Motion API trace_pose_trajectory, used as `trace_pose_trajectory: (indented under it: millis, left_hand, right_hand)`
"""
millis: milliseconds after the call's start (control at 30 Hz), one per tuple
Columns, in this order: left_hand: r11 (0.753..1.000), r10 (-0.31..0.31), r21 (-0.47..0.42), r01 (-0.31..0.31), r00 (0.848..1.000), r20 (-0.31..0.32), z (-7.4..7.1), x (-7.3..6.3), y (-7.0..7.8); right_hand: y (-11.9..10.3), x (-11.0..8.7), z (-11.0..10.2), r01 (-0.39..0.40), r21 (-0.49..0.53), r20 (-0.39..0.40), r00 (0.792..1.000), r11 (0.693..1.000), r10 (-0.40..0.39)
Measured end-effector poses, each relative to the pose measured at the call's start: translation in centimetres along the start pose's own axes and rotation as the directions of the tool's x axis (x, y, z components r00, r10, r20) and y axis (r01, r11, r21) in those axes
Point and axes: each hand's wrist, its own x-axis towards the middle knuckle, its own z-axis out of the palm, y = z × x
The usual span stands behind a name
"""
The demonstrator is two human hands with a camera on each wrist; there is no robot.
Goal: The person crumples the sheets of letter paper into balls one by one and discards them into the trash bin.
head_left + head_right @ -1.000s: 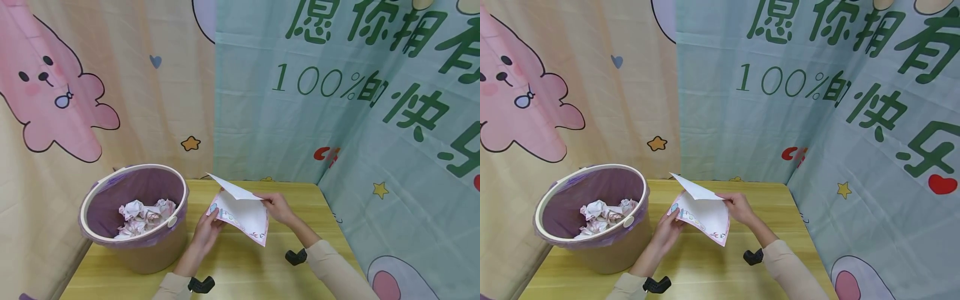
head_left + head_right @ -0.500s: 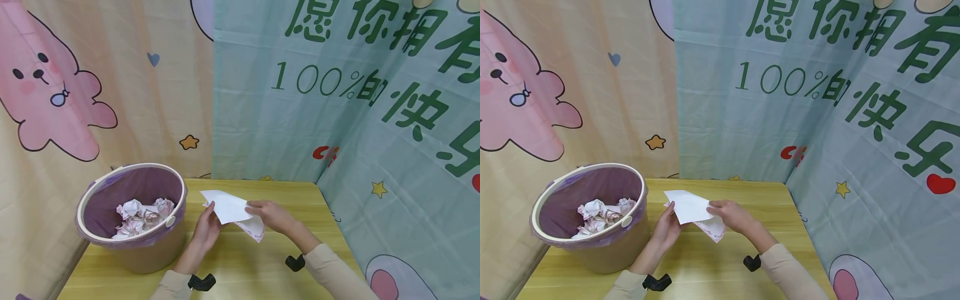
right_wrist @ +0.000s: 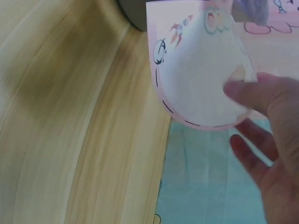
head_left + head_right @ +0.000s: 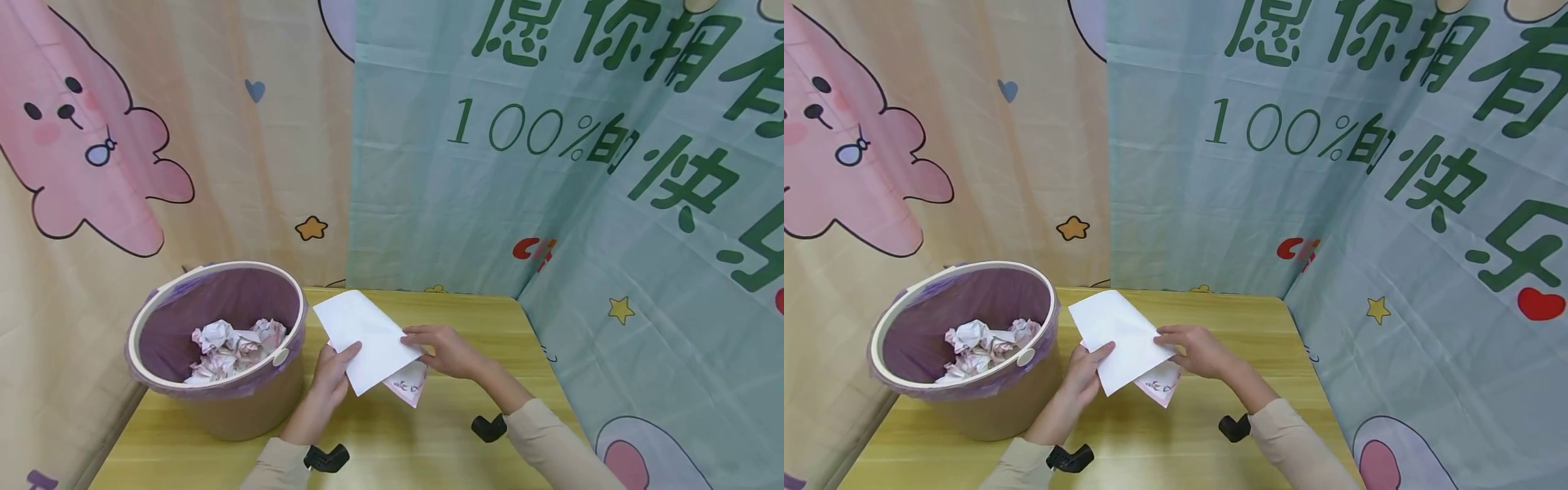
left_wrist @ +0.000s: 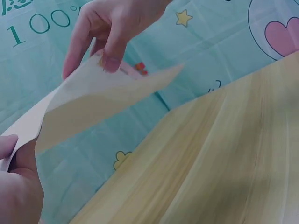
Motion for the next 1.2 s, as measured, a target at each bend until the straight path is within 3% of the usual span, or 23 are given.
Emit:
trace_pose_trajectory:
  millis: [67,133,200,267,367,500,600,700,900,1000,1033,1067,1133,1200]
  left_hand:
    - [1.0,0.01,0.013,-0.01,1.0,0.014,0.0,0.0,0.0]
    - [0.999,0.012,0.03,-0.014,0.998,0.055,-0.1,0.0,0.1]
    - [0.998,0.004,0.06,-0.011,0.992,0.126,0.0,-0.1,0.3]
    - [0.994,-0.014,0.111,-0.009,0.979,0.204,0.0,-0.2,0.4]
    - [0.979,-0.027,0.202,-0.029,0.962,0.272,0.2,-0.4,0.6]
    - [0.948,-0.011,0.309,-0.071,0.967,0.255,0.4,-0.3,0.8]
    - [0.936,-0.002,0.343,-0.08,0.972,0.234,0.5,-0.1,1.0]
    - [0.939,-0.016,0.339,-0.066,0.972,0.236,0.5,0.0,1.3]
    - [0.949,-0.034,0.311,-0.051,0.964,0.264,-0.4,0.1,1.9]
    - [0.949,-0.032,0.31,-0.06,0.959,0.283,-0.7,0.1,2.1]
    - [0.95,-0.028,0.305,-0.061,0.96,0.279,-0.7,0.0,2.1]
    - [0.954,-0.027,0.293,-0.057,0.961,0.274,-0.6,0.0,2.1]
    - [0.961,-0.02,0.271,-0.047,0.971,0.24,-0.4,0.0,2.0]
    - [0.969,-0.008,0.245,-0.041,0.981,0.195,0.0,-0.1,2.0]
  right_hand:
    - [0.0,-0.2,-0.5,-0.074,0.174,0.033,0.997,0.982,0.07]
    - [0.0,-0.2,-0.9,-0.173,0.391,0.066,0.985,0.904,0.16]
    - [0.0,-0.2,-1.3,-0.272,0.582,0.1,0.959,0.766,0.265]
    - [0.1,-0.1,-1.3,-0.339,0.7,0.143,0.929,0.629,0.341]
    - [0.4,0.1,-0.9,-0.409,0.778,0.211,0.885,0.477,0.415]
    - [0.7,0.1,0.0,-0.412,0.838,0.22,0.855,0.358,0.47]
    - [0.8,0.0,0.4,-0.377,0.866,0.178,0.846,0.328,0.503]
    - [0.8,0.0,0.6,-0.358,0.871,0.151,0.846,0.336,0.511]
    - [1.1,-0.4,0.5,-0.344,0.857,0.112,0.851,0.384,0.514]
    - [1.2,-0.7,0.3,-0.337,0.838,0.086,0.859,0.429,0.505]
    - [1.1,-0.8,0.3,-0.326,0.818,0.065,0.871,0.474,0.488]
    - [0.9,-0.8,0.3,-0.305,0.782,0.034,0.892,0.544,0.452]
    - [0.4,-0.7,0.1,-0.224,0.651,-0.043,0.943,0.725,0.33]
    - [-0.3,-0.5,-0.1,-0.091,0.421,-0.116,0.981,0.902,0.153]
